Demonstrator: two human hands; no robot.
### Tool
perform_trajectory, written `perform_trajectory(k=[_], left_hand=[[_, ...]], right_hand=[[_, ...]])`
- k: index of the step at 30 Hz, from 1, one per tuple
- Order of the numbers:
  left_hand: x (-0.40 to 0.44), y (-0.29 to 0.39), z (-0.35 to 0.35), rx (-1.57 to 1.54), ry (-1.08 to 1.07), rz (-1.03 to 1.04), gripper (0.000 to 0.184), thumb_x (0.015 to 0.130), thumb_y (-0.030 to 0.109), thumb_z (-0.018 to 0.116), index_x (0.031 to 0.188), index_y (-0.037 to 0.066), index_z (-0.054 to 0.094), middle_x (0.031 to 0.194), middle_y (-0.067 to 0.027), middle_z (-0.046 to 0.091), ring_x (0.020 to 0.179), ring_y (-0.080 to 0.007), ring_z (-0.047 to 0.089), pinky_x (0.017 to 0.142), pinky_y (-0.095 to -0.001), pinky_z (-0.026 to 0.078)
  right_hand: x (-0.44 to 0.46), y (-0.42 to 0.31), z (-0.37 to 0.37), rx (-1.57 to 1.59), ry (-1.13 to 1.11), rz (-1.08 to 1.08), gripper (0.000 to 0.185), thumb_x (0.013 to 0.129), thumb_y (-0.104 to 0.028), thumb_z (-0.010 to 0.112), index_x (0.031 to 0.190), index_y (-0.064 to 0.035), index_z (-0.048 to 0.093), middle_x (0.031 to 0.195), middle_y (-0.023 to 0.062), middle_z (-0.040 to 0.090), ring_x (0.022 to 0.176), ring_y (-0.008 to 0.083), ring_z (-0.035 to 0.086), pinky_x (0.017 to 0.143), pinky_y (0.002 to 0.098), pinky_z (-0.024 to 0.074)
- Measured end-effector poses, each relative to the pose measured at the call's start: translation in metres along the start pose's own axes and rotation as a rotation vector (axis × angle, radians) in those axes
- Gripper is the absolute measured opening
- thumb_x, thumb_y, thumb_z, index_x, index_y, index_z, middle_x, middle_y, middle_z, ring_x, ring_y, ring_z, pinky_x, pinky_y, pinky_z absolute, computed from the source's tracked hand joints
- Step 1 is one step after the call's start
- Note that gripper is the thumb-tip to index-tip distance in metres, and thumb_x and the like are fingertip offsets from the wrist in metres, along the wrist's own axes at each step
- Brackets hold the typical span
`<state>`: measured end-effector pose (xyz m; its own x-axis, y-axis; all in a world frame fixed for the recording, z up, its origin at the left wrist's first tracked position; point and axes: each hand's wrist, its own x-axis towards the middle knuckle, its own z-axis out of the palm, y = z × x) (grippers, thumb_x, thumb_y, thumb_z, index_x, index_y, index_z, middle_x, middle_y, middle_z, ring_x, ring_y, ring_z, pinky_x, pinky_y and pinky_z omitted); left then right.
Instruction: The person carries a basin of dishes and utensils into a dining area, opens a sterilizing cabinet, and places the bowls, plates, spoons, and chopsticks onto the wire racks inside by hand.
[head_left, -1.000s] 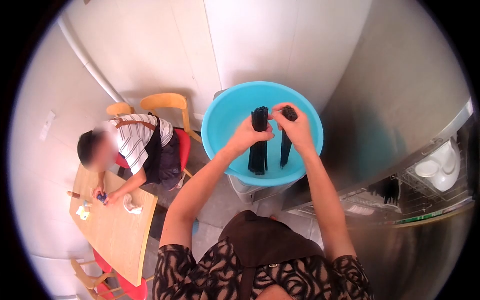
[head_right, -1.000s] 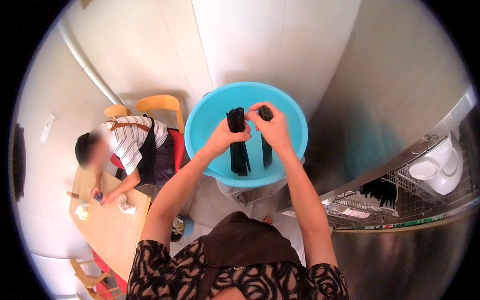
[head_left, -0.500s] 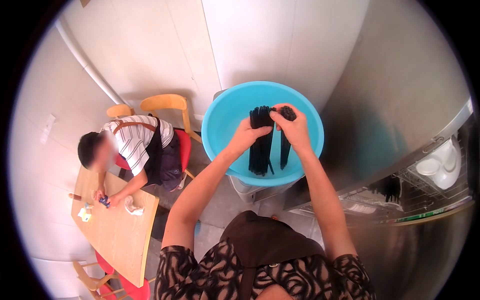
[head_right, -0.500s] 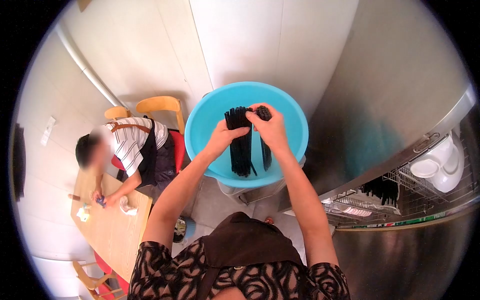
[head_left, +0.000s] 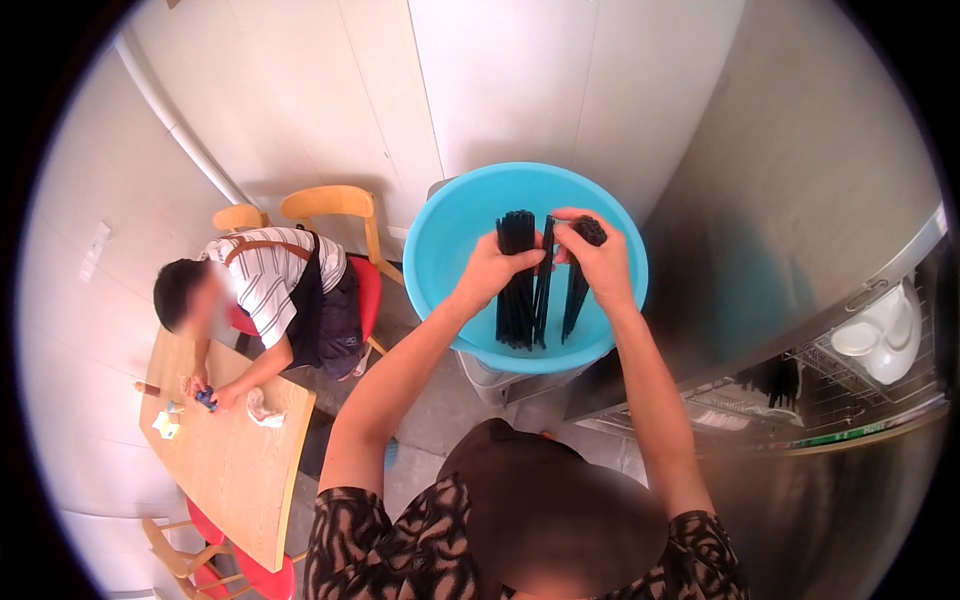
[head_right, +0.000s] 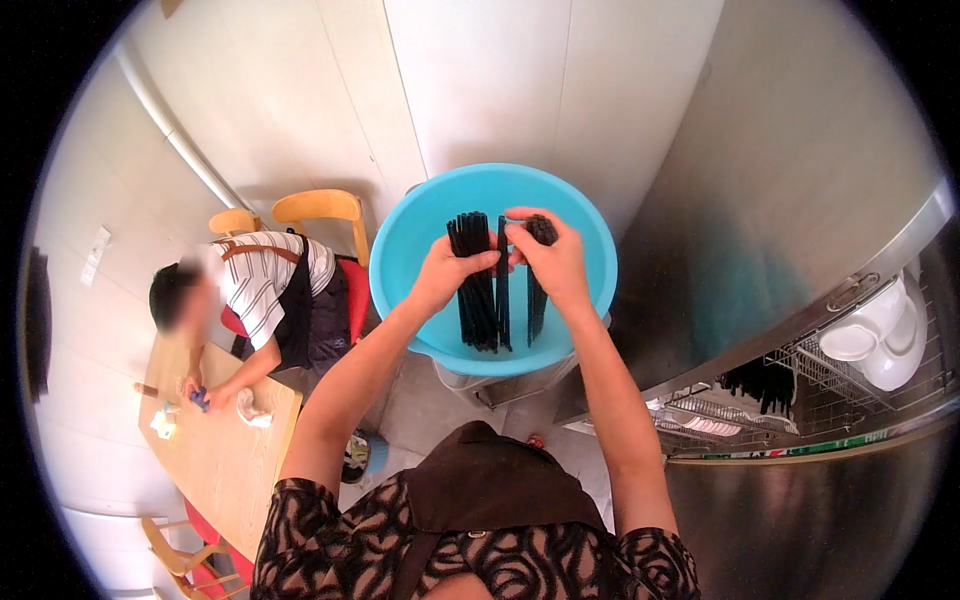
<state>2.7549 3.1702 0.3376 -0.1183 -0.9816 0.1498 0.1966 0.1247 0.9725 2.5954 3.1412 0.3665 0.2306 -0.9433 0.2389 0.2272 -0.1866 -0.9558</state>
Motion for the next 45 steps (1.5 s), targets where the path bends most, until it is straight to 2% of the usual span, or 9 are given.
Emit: perform_trajectory(k=[7, 10, 16, 26, 31, 33, 41, 43, 45], left_hand=[[-0.002, 0.003, -0.001, -0.244, -0.137, -0.062, 0.028, 0.078, 0.005, 0.064, 0.105, 0.001, 0.056, 0.094, -0.0063, 0.062, 0.084, -0.0135, 0.058, 0.077, -0.0274, 0.046], [-0.003, -0.003, 0.008, 0.189, 0.029, 0.079, 0.035, 0.073, 0.006, 0.071, 0.104, 0.001, 0.056, 0.093, -0.0046, 0.062, 0.082, -0.0108, 0.057, 0.077, -0.0271, 0.046], [0.001, -0.011, -0.001, 0.017, 0.058, -0.038, 0.021, 0.075, 0.005, 0.069, 0.092, 0.002, 0.059, 0.085, -0.0045, 0.061, 0.075, -0.0131, 0.06, 0.072, -0.0274, 0.048], [0.003, -0.009, 0.003, 0.127, -0.184, -0.011, 0.035, 0.072, 0.005, 0.069, 0.102, 0.002, 0.053, 0.085, -0.0049, 0.06, 0.08, -0.0127, 0.058, 0.073, -0.0273, 0.047], [-0.004, 0.01, 0.01, 0.265, -0.012, -0.128, 0.04, 0.071, 0.004, 0.069, 0.105, 0.003, 0.048, 0.081, -0.0033, 0.056, 0.075, -0.0125, 0.057, 0.069, -0.0267, 0.047], [0.001, -0.002, 0.007, 0.134, 0.071, -0.095, 0.038, 0.071, 0.002, 0.069, 0.103, 0.003, 0.049, 0.081, -0.0043, 0.057, 0.072, -0.0126, 0.057, 0.066, -0.0263, 0.047], [0.006, -0.012, -0.01, 0.016, 0.153, -0.048, 0.035, 0.073, 0.002, 0.067, 0.104, -0.001, 0.052, 0.089, -0.0078, 0.059, 0.074, -0.0148, 0.058, 0.069, -0.0286, 0.048], [0.004, -0.013, -0.011, -0.081, 0.139, -0.071, 0.032, 0.075, 0.002, 0.065, 0.105, -0.001, 0.053, 0.091, -0.0087, 0.059, 0.075, -0.0158, 0.058, 0.069, -0.0291, 0.048], [0.003, -0.011, -0.009, -0.091, 0.126, -0.1, 0.03, 0.076, 0.001, 0.064, 0.104, -0.001, 0.054, 0.09, -0.0088, 0.059, 0.077, -0.0166, 0.058, 0.069, -0.0294, 0.048]], right_hand=[[0.006, 0.002, 0.003, -0.057, -0.065, 0.077, 0.015, 0.079, -0.009, 0.065, 0.089, 0.0007, 0.061, 0.067, 0.002, 0.056, 0.055, 0.0077, 0.051, 0.05, 0.0232, 0.0432], [0.007, 0.015, 0.005, -0.139, -0.027, -0.025, 0.014, 0.077, -0.01, 0.067, 0.085, -0.0008, 0.06, 0.068, 0.001, 0.056, 0.059, 0.0077, 0.052, 0.053, 0.0236, 0.0435], [0.003, 0.008, 0.005, -0.107, 0.037, -0.025, 0.014, 0.076, -0.011, 0.068, 0.083, -0.0029, 0.059, 0.072, -0.0001, 0.058, 0.064, 0.0078, 0.053, 0.056, 0.0233, 0.0435], [0.01, -0.028, -0.004, 0.024, 0.106, -0.144, 0.011, 0.082, -0.009, 0.061, 0.089, -0.0007, 0.058, 0.077, 0.0056, 0.063, 0.061, 0.0083, 0.05, 0.055, 0.0211, 0.0402], [0.018, -0.052, -0.018, 0.149, 0.337, -0.346, 0.01, 0.085, -0.006, 0.057, 0.092, 0.0, 0.055, 0.076, 0.0105, 0.064, 0.069, 0.0143, 0.059, 0.064, 0.0242, 0.0441], [0.017, -0.059, -0.02, 0.345, 0.369, -0.373, 0.01, 0.087, -0.005, 0.054, 0.096, 0.0002, 0.051, 0.076, 0.0134, 0.061, 0.07, 0.0218, 0.061, 0.063, 0.0322, 0.0486], [0.015, -0.042, -0.028, 0.477, 0.543, -0.488, 0.012, 0.087, -0.006, 0.055, 0.095, -0.0021, 0.048, 0.069, 0.0076, 0.051, 0.055, 0.017, 0.048, 0.053, 0.0308, 0.0451], [0.017, -0.041, -0.027, 0.396, 0.5, -0.479, 0.011, 0.085, -0.006, 0.058, 0.093, -0.0027, 0.051, 0.071, 0.0062, 0.053, 0.059, 0.0147, 0.05, 0.054, 0.0292, 0.0445], [0.016, -0.035, -0.016, -0.128, 0.377, -0.353, 0.011, 0.082, -0.007, 0.062, 0.089, -0.0031, 0.055, 0.075, 0.005, 0.056, 0.062, 0.0105, 0.051, 0.055, 0.0264, 0.0442]])
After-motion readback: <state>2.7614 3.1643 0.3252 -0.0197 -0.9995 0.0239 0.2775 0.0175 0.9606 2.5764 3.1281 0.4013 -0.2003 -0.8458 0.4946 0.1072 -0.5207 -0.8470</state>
